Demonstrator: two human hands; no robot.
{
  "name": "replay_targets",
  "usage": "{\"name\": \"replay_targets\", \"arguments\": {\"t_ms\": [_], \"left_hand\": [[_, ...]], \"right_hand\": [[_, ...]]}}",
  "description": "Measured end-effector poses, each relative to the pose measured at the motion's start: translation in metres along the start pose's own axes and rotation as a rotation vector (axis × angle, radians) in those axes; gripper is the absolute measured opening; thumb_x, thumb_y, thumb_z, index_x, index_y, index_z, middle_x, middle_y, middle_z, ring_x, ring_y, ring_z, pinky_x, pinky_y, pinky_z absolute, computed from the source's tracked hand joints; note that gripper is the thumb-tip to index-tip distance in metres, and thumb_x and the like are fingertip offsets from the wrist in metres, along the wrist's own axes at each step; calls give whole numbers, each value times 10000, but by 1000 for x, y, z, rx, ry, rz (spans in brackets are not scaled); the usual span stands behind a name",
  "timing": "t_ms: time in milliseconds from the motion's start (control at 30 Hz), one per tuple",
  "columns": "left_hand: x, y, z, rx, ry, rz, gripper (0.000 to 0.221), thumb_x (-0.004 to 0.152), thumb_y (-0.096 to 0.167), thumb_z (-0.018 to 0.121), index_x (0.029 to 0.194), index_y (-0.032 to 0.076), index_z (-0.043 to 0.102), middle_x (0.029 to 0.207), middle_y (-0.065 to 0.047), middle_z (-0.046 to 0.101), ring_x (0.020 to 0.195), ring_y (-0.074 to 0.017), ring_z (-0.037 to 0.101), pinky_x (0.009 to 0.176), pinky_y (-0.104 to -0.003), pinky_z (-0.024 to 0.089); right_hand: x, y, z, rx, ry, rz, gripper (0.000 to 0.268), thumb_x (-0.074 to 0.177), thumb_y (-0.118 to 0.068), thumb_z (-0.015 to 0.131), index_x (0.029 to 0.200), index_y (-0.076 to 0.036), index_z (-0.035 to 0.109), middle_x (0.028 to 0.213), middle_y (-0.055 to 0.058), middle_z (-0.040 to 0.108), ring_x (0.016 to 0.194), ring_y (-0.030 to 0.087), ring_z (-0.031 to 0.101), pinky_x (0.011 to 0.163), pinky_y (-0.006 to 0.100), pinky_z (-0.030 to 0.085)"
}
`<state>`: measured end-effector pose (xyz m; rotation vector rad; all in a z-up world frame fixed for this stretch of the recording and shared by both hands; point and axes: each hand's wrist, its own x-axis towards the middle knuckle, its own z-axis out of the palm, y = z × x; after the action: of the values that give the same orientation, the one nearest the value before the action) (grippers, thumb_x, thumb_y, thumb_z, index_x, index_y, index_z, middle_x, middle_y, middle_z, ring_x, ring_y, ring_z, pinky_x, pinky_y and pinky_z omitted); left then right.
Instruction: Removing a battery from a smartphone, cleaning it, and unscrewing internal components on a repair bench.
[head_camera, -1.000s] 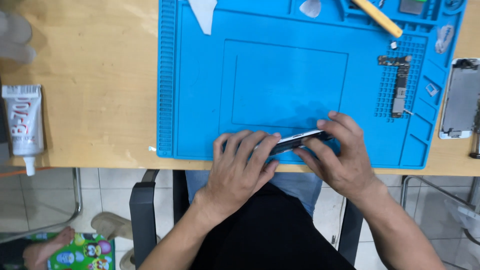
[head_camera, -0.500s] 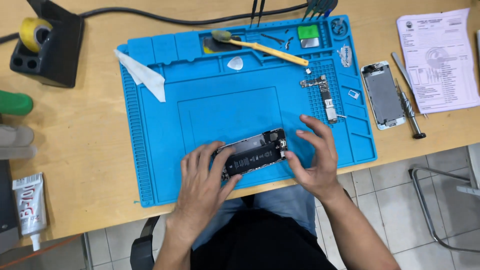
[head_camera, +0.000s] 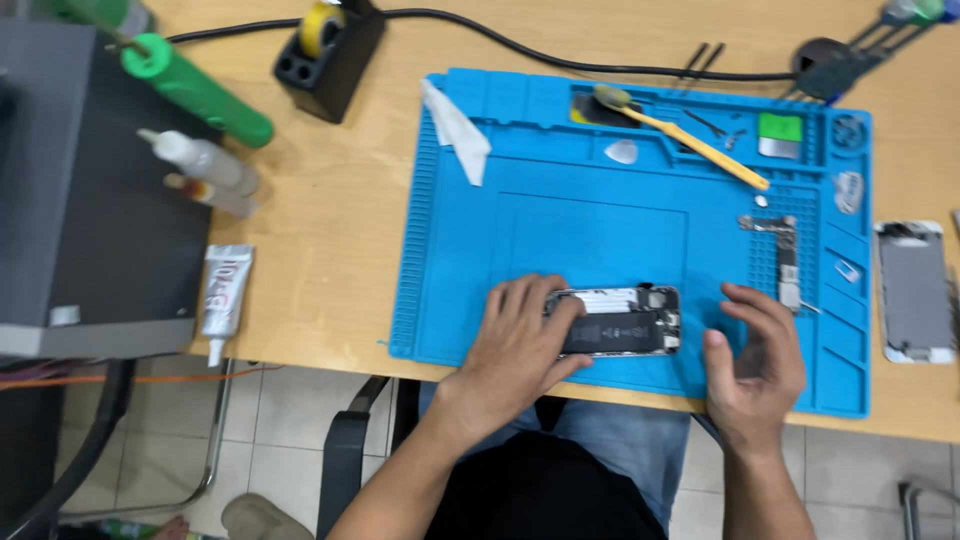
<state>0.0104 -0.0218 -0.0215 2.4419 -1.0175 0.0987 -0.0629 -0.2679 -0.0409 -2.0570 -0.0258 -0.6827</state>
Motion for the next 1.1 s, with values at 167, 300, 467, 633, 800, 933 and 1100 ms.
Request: {"name": "replay_targets", "arguments": {"t_ms": [167,300,467,633,800,933,1100], "left_hand": [[-5,-40,-34,-75,216,-127,499,895,442,777,1259,152,595,1447,-152,506,1340,-355,489,1073,-520,394],[-22,-107,-113,187,1024,-417,343,1100,223,621,1362,34,507,1416,-170,502,1405,-347,456,1198,-506,401],[-44,-166,-156,288,936,-558,544,1153,75,612,1585,102,282,1554,-194,481,1328,-395,615,1156,-483,511],[-30,-188,-169,355,904,-411,320,1028,-55,648,1329,-45,540,1322,-187,535,952,-349,675,866,-441,577],[-22,-196,-172,437,872,-303,68,1012,-88,629,955,-56,651,1126,-168,593,962,-332,657,765,-445,509],[-4,-112,-181,352,907,-87,162,1141,-72,573,1008,-144,633,1053,-254,597,1007,-375,623,755,-436,455],[5,-7,-108,-142,880,40,112,1077,42,500,1027,-45,550,898,-238,634,836,-348,682,784,-449,619]], "right_hand": [[-2,4,0,-71,-47,-41,246,1072,-108,606,1137,128,629,1243,326,626,1213,441,629,1063,504,533],[-4,8,-2,-76,-51,-33,225,1085,-86,607,1122,133,642,1223,330,642,1193,439,640,1050,500,535],[-2,4,0,-81,-71,-19,195,1076,-61,608,1098,127,656,1195,316,660,1153,418,660,997,466,551],[-1,4,-2,-98,-78,-14,176,1063,-57,622,1089,111,668,1179,291,678,1145,399,670,998,454,556],[0,6,-2,-70,-84,-42,185,1054,-75,623,1085,101,668,1162,281,678,1127,393,675,986,450,563],[-3,6,-2,-64,-18,-11,181,1061,-70,610,1086,103,655,1143,287,676,1121,399,675,979,450,570],[-22,-2,7,565,-19,211,369,1048,-287,589,1245,25,573,1236,245,619,910,304,716,753,362,646]]}}
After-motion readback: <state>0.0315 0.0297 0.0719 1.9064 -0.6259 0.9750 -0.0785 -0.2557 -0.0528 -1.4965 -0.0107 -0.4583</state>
